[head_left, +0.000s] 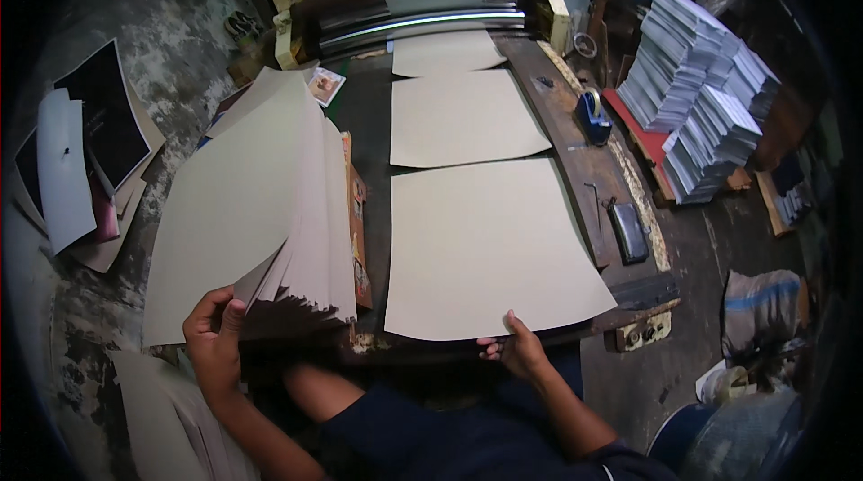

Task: The person feeds large sheets of paper into a machine by hand, picking them up from a stack on the left and placing them onto the machine's moving belt.

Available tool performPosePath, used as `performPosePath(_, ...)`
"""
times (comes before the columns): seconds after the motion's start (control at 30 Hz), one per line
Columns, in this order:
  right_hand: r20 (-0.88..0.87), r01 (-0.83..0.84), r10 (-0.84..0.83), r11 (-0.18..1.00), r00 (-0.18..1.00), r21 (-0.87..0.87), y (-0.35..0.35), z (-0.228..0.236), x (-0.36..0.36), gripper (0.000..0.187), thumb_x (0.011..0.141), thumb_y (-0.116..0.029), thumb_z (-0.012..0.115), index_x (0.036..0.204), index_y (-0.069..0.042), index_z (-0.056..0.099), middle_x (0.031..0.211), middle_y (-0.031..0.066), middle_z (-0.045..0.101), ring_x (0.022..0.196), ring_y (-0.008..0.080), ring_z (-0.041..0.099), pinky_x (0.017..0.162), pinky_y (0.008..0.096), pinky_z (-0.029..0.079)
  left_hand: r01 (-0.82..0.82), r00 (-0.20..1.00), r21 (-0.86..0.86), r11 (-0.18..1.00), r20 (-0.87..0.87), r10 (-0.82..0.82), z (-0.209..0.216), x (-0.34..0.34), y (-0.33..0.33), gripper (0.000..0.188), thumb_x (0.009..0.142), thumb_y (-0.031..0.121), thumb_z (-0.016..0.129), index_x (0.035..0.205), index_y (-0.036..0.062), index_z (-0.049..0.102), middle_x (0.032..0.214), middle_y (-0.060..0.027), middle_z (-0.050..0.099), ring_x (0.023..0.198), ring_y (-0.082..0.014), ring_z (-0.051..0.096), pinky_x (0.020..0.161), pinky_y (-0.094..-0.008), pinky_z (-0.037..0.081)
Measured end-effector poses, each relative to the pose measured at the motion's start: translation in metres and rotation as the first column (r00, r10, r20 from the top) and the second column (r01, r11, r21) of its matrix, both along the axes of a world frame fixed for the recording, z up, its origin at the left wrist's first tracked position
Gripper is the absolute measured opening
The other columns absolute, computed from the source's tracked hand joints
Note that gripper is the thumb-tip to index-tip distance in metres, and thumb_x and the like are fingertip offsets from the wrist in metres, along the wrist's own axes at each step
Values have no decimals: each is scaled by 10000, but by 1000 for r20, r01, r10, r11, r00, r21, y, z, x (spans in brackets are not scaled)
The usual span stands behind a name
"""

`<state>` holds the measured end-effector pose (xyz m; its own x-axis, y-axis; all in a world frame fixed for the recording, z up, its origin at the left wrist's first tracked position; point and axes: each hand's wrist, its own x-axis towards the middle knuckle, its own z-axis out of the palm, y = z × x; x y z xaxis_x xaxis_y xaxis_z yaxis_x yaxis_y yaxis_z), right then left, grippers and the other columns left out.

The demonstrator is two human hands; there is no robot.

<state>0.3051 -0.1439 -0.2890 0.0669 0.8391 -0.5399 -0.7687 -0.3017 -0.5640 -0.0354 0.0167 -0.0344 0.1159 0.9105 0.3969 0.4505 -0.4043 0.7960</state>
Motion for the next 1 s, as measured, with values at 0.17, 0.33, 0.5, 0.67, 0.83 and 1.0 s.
performPosePath(0.17, -25, 60, -59, 997, 998, 45, 28, -3, 6, 571, 1014, -489, 367, 1276, 17, 400, 958, 222, 641, 694, 205, 611, 789, 430, 531, -47, 997, -111, 993, 50, 53, 6, 8, 2, 422, 997, 334, 554, 743, 7, 477, 676, 63, 364, 674, -66, 306, 600, -247, 266)
performPosePath(0.33, 60, 241, -243, 969, 968, 50, 46, -19, -4, 518, 1017, -444, 375, 1326, -28, 371, 1094, 197, 603, 832, 219, 593, 794, 443, 534, -329, 835, 27, 944, 476, 277, 1, 40, 4, 379, 1016, 316, 517, 815, 1, 577, 735, 16, 504, 761, -86, 424, 750, -239, 374)
performPosePath(0.5, -12, 266, -269, 959, 963, -99, 36, 37, -17, 610, 997, -458, 422, 1444, -75, 262, 1275, 179, 517, 951, 236, 568, 812, 451, 537, -215, 963, 311, 926, 225, 148, -7, 41, -19, 415, 1020, 318, 477, 982, -57, 652, 920, -132, 689, 920, -184, 596, 1067, -372, 350)
performPosePath(0.67, -61, 4, 31, 866, 998, 500, 28, 104, -1, 831, 916, -535, 541, 1505, -87, 164, 1315, 191, 496, 966, 261, 612, 740, 457, 574, 342, 925, 486, 804, -24, -378, 5, 49, -27, 480, 941, 543, 511, 660, 181, 653, 642, 38, 688, 909, -251, 698, 1130, -559, 181)
performPosePath(0.83, 29, -92, 88, 908, 996, 410, 11, 131, 10, 493, 899, -350, 621, 1210, 4, 478, 902, 136, 614, 745, 210, 622, 626, 401, 575, 535, 820, 400, 744, -458, -344, 19, 61, -53, 486, 835, 635, 573, 790, 175, 721, 909, 19, 728, 1146, -292, 617, 1152, -590, 105)
performPosePath(1.0, -43, 9, -2, 988, 999, 153, -2, 68, 2, 318, 914, -262, 601, 1057, 14, 529, 782, 105, 590, 610, 166, 569, 620, 370, 536, 309, 895, 514, 800, -442, -62, 19, 40, -29, 610, 793, 603, 656, 1146, 105, 679, 1261, -135, 624, 1285, -411, 487, 1120, -613, 202)
